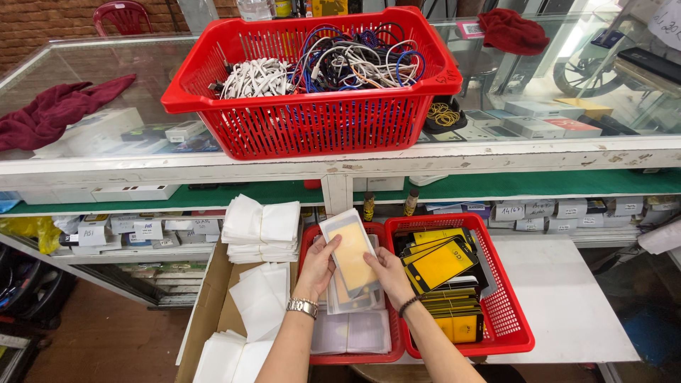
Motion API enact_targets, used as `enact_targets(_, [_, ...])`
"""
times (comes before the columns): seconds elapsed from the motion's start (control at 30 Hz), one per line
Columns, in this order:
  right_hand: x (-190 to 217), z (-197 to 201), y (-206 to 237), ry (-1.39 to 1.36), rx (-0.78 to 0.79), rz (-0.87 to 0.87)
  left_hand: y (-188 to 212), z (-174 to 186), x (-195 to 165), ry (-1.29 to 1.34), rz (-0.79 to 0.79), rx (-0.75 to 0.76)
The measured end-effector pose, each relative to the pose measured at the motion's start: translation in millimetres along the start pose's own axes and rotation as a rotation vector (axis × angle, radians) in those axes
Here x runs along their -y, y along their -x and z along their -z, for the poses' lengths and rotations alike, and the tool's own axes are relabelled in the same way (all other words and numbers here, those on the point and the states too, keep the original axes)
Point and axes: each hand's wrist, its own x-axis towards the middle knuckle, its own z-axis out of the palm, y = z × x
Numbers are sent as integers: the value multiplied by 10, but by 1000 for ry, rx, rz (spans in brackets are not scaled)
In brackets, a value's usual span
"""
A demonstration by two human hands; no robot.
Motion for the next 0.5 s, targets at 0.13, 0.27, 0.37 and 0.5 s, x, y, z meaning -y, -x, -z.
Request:
enact_targets(0.13, [-45, -3, 119, 165, -43, 136, -52, -152, -37, -180, -70, -184])
enact_targets(0.27, [-169, 16, 95, 189, -59, 48, -2, -150, 82, -261, -126, -388])
enact_targets(0.37, [-180, 61, 29, 251, -232, 25, 8, -61, 184, -175, -155, -407])
enact_targets(0.5, [-53, 185, -8, 120, -397, 155, 4, 75, 249, -153, -183, -535])
